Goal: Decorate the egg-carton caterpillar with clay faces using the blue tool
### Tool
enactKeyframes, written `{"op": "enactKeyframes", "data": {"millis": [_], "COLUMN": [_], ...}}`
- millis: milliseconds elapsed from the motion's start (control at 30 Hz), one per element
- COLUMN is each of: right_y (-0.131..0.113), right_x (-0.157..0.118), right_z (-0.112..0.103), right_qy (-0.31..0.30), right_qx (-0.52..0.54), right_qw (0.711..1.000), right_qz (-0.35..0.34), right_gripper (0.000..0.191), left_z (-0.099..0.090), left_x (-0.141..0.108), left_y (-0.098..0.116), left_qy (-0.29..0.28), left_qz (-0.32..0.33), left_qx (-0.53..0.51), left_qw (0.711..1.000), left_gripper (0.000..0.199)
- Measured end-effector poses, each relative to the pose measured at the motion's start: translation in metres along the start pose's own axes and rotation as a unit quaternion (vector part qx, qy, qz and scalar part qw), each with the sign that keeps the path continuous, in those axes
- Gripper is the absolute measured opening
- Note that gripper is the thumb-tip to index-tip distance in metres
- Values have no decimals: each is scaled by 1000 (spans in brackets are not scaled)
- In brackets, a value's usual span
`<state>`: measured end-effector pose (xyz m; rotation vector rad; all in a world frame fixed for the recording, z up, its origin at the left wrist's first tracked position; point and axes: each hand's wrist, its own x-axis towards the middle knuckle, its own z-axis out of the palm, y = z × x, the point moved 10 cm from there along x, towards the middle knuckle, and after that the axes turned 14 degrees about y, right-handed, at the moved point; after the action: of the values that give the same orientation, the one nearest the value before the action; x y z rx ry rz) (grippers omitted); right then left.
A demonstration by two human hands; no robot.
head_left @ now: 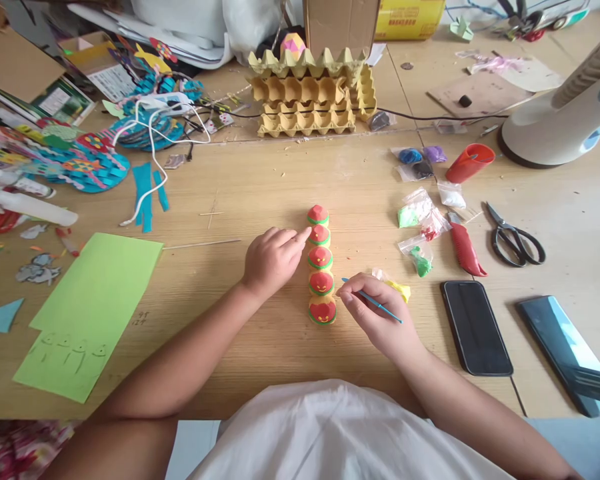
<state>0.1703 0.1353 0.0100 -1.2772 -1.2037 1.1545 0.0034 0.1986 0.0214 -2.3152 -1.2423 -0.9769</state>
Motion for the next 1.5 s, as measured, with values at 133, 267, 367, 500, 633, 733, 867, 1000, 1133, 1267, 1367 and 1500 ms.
{"op": "enactKeyframes", "data": {"millis": [133,267,367,500,633,733,867,1000,1133,1267,1367,1500], "right_y": [1,-2,-7,-17,-23,-22,-20,-23,-24,-14,-4,4], "right_x": [0,-2,-6,-9,-13,-13,-15,-16,-15,-13,-13,-14], "right_z": [-1,4,11,18,25,28,31,32,30,30,29,26], "right_qy": [2,-18,-54,-88,-117,-127,-139,-146,-140,-121,-100,-86], "right_qx": [-12,-16,-19,-34,-44,-50,-62,-66,-38,0,33,59], "right_qw": [1000,999,997,991,983,981,980,977,982,991,994,994], "right_qz": [-12,-25,-46,-93,-131,-135,-131,-139,-119,-55,-8,35], "right_gripper": [19,20,20,19,21,22,25,25,23,20,19,21], "left_z": [-37,-70,-81,-84,-83,-83,-85,-85,-88,-94,-97,-96], "left_x": [0,-6,-10,-15,-18,-21,-23,-23,-23,-24,-24,-24], "left_y": [2,38,67,70,65,62,60,61,61,66,68,65], "left_qy": [23,8,2,40,59,64,75,72,77,87,97,100], "left_qz": [-92,-150,-133,-150,-151,-152,-152,-150,-148,-112,-92,-106], "left_qx": [-93,-250,-297,-294,-297,-310,-303,-310,-302,-267,-255,-256], "left_qw": [991,956,945,943,941,936,938,936,938,953,958,956], "left_gripper": [28,25,27,26,24,21,19,12,12,17,23,33]}}
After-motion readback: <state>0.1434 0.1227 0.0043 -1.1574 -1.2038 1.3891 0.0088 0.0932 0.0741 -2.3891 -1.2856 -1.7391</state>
